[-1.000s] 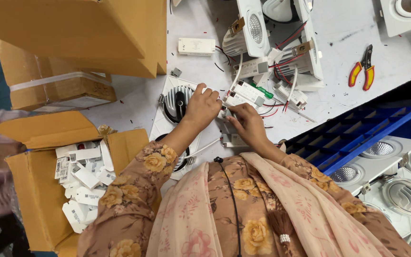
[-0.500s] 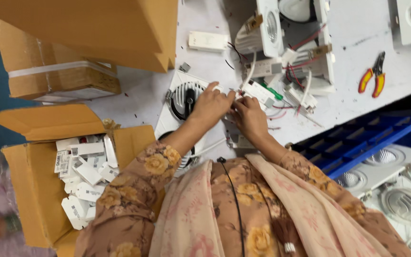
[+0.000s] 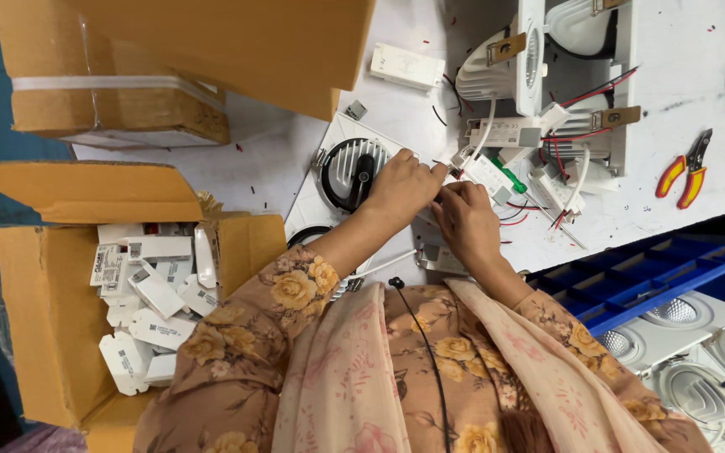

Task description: The person assembles electrical light fixtures by connecting wires to drivers and inserting the light components into housing units.

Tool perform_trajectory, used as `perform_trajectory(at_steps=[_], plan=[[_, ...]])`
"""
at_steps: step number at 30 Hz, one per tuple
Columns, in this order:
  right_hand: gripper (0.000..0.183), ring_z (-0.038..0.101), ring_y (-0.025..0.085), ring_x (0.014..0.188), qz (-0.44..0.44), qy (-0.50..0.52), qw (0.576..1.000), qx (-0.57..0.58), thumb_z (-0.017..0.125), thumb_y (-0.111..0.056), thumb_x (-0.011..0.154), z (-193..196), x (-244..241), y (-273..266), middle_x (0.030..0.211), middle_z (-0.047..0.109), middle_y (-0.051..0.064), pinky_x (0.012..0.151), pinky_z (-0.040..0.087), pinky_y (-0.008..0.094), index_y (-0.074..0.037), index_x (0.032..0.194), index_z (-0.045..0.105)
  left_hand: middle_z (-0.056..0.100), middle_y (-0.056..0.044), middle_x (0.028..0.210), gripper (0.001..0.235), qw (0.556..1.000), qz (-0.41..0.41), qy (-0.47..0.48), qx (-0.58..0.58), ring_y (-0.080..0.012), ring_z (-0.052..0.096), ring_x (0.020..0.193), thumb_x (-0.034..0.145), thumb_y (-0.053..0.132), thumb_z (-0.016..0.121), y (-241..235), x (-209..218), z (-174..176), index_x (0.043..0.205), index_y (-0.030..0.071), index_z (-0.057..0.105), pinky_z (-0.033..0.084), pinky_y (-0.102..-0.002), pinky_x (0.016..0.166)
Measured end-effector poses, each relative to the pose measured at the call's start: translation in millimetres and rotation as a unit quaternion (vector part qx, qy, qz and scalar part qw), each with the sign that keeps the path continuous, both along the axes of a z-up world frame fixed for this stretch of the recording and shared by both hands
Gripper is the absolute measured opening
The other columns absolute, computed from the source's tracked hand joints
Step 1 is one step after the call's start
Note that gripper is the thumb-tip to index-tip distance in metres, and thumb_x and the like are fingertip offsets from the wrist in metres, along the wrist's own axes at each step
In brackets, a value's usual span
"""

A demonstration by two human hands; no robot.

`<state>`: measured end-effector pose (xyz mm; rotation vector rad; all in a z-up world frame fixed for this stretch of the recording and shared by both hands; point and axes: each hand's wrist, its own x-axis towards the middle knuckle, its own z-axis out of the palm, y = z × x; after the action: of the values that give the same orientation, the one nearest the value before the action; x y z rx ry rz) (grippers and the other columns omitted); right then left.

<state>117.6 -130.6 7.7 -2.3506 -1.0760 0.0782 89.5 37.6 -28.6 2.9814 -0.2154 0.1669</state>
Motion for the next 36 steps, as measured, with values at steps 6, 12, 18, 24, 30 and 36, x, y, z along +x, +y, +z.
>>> perform_trajectory(at_steps=[6, 12, 18, 24, 30, 36], plan=[[0.026, 0.060, 0.030, 0.098, 0.026, -0.028, 0.999, -0.014, 0.079, -0.012, 0.085, -3.4, -0.1, 0.8, 0.106, 0.065, 0.007, 0.072, 0.053, 0.041, -0.005, 0.109, 0.073, 0.074, -0.006, 0.072, 0.024, 1.000, 0.002, 0.022, -0.002, -0.0232, 0.074, 0.073, 0.081, 0.025, 0.070, -0.9, 2.1, 3.9, 0.100, 0.011, 0.064, 0.049, -0.035, 0.087], [0.025, 0.061, 0.029, 0.098, 0.028, -0.024, 0.999, -0.031, 0.079, -0.012, 0.086, -3.5, 2.2, 1.3, 0.107, 0.065, 0.007, 0.071, 0.054, 0.042, -0.006, 0.109, 0.073, 0.074, -0.007, 0.074, 0.028, 0.999, 0.004, 0.042, 0.000, -0.0239, 0.074, 0.076, 0.082, 0.030, 0.072, -1.0, 2.3, 5.8, 0.101, 0.012, 0.064, 0.047, -0.036, 0.087], [0.022, 0.061, 0.029, 0.097, 0.034, -0.030, 0.998, -0.033, 0.079, -0.015, 0.086, -3.7, 0.5, 2.1, 0.106, 0.066, 0.007, 0.069, 0.053, 0.042, -0.005, 0.105, 0.073, 0.075, -0.006, 0.076, 0.024, 0.999, 0.006, 0.040, 0.015, -0.0227, 0.074, 0.078, 0.084, 0.028, 0.073, -2.5, 3.8, 1.2, 0.101, 0.013, 0.064, 0.046, -0.035, 0.089], [0.023, 0.061, 0.028, 0.096, 0.037, -0.037, 0.998, -0.035, 0.079, -0.014, 0.086, -4.8, 1.1, 3.0, 0.105, 0.066, 0.006, 0.070, 0.053, 0.042, -0.006, 0.107, 0.074, 0.074, -0.006, 0.075, 0.026, 0.999, 0.009, 0.048, 0.001, -0.0230, 0.074, 0.077, 0.082, 0.030, 0.074, -3.0, 3.6, 3.9, 0.100, 0.012, 0.065, 0.046, -0.035, 0.088], [0.022, 0.061, 0.028, 0.097, 0.044, -0.043, 0.998, -0.034, 0.078, -0.012, 0.086, -5.8, 1.5, 2.5, 0.106, 0.066, 0.006, 0.071, 0.054, 0.041, -0.007, 0.107, 0.074, 0.075, -0.008, 0.076, 0.025, 0.997, -0.011, 0.072, -0.026, -0.0242, 0.074, 0.080, 0.080, 0.027, 0.073, 2.8, 2.9, 9.5, 0.099, 0.012, 0.067, 0.047, -0.036, 0.089], [0.019, 0.061, 0.029, 0.096, 0.045, -0.061, 0.994, -0.078, 0.078, -0.016, 0.086, -5.9, 2.7, 9.6, 0.103, 0.065, 0.006, 0.070, 0.054, 0.041, -0.008, 0.102, 0.074, 0.075, -0.008, 0.078, 0.011, 0.999, -0.004, 0.049, -0.019, -0.0242, 0.075, 0.082, 0.089, 0.016, 0.063, 0.6, 3.1, 1.8, 0.099, 0.013, 0.068, 0.047, -0.037, 0.093]])
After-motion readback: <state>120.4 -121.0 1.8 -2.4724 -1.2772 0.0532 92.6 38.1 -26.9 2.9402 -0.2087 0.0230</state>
